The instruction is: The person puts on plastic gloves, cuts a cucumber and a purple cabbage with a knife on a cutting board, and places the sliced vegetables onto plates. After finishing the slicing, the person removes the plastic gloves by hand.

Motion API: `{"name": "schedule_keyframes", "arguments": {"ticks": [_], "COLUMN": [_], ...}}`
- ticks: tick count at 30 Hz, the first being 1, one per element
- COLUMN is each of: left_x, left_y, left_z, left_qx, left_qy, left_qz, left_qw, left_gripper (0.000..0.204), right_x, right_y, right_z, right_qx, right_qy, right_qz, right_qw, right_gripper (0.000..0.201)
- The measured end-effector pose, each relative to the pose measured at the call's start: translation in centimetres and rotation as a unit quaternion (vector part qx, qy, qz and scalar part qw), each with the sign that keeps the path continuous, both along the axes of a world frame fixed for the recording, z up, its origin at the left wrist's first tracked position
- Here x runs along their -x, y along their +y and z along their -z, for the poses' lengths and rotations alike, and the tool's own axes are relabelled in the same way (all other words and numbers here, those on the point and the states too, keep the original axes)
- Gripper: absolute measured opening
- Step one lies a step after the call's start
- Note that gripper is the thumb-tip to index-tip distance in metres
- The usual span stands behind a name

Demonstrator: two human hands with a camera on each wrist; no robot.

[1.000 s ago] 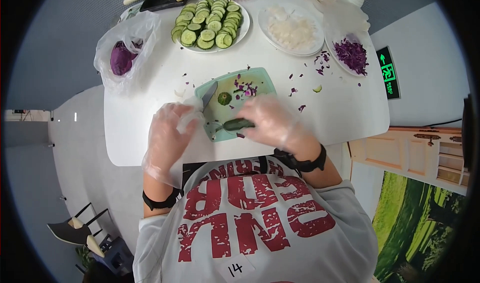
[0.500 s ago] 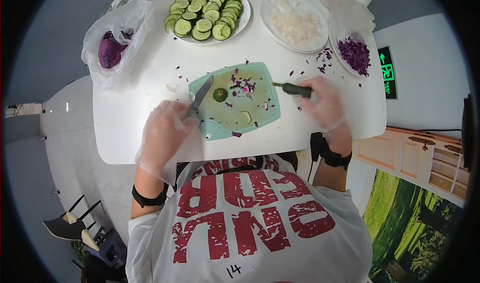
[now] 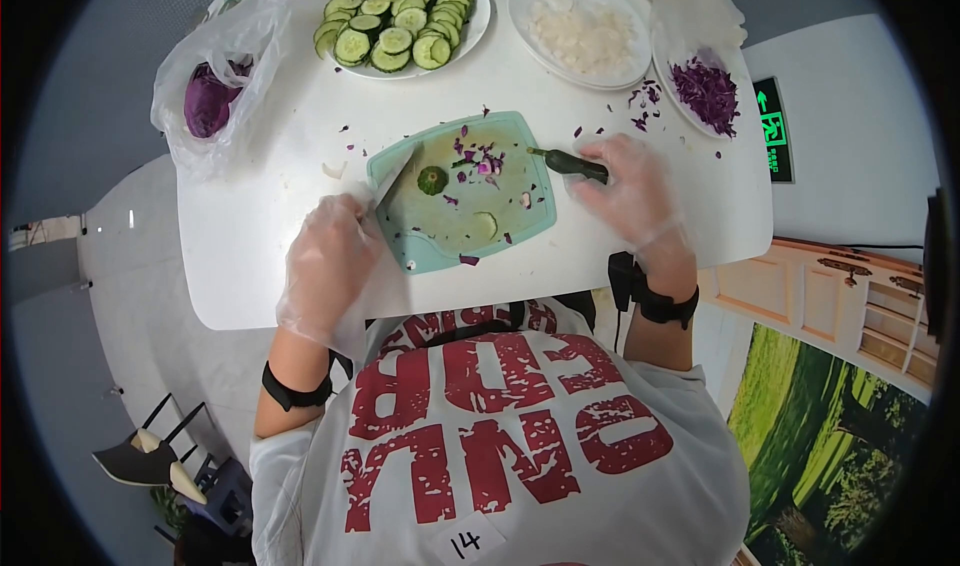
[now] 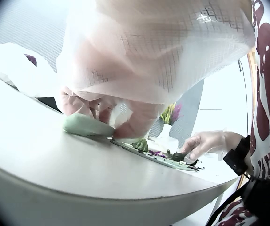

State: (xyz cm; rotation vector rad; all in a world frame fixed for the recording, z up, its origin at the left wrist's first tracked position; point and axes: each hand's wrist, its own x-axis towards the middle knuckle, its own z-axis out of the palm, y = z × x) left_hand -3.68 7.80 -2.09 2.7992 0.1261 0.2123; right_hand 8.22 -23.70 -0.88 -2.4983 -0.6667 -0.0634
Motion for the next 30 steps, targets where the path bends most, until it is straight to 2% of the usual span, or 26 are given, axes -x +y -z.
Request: {"name": "schedule_keyframes", "arguments": {"ticks": [1, 3, 7, 9, 13, 15, 22, 24, 25, 27, 28, 30], "left_x": [0.1, 0.1, 0.5, 0.7, 1.0, 1.3, 2.0, 2.2, 2.3, 2.3, 2.3, 2.4], "left_y": [0.1, 0.3, 0.7, 0.6, 0.4, 0.4, 0.6, 0.7, 0.7, 0.6, 0.6, 0.5], "left_z": [0.1, 0.4, 1.1, 0.9, 0.1, -0.3, -0.9, -0.8, -0.9, -1.1, -1.1, -1.0], "left_qx": [0.0, -0.019, -0.003, 0.049, 0.089, 0.125, 0.147, 0.144, 0.144, 0.155, 0.155, 0.151], "left_qy": [0.002, -0.016, -0.071, -0.035, -0.02, -0.008, 0.031, 0.01, 0.011, 0.015, 0.014, 0.011], "left_qz": [-0.001, 0.016, 0.05, 0.016, 0.006, -0.001, -0.021, -0.017, -0.017, -0.022, -0.022, -0.012], "left_qw": [1.0, 1.0, 0.996, 0.998, 0.996, 0.992, 0.988, 0.989, 0.989, 0.988, 0.988, 0.988], "left_gripper": [0.012, 0.014, 0.012, 0.015, 0.015, 0.017, 0.017, 0.017, 0.017, 0.016, 0.016, 0.015], "right_x": [0.0, 0.0, 0.9, 1.6, 1.5, 1.3, 1.1, 1.0, 1.1, 1.2, 1.2, 1.3], "right_y": [0.2, 0.8, 4.6, 7.2, 11.1, 12.7, 14.4, 14.1, 13.8, 13.0, 12.7, 12.1], "right_z": [-0.1, -0.7, -2.1, -2.1, -1.0, -1.7, -0.6, -0.4, -0.1, 0.7, 0.6, 0.4], "right_qx": [0.0, -0.028, -0.047, -0.006, 0.044, 0.179, 0.202, 0.176, 0.176, 0.087, 0.088, 0.052], "right_qy": [0.002, -0.072, -0.079, -0.083, -0.05, 0.027, 0.046, 0.123, 0.123, 0.089, 0.089, 0.131], "right_qz": [-0.001, -0.021, -0.081, -0.164, -0.19, -0.212, -0.18, -0.147, -0.148, -0.147, -0.147, -0.147], "right_qw": [1.0, 0.997, 0.992, 0.983, 0.979, 0.96, 0.962, 0.966, 0.965, 0.981, 0.981, 0.979], "right_gripper": [0.028, 0.031, 0.028, 0.022, 0.018, 0.024, 0.025, 0.025, 0.025, 0.022, 0.022, 0.017]}}
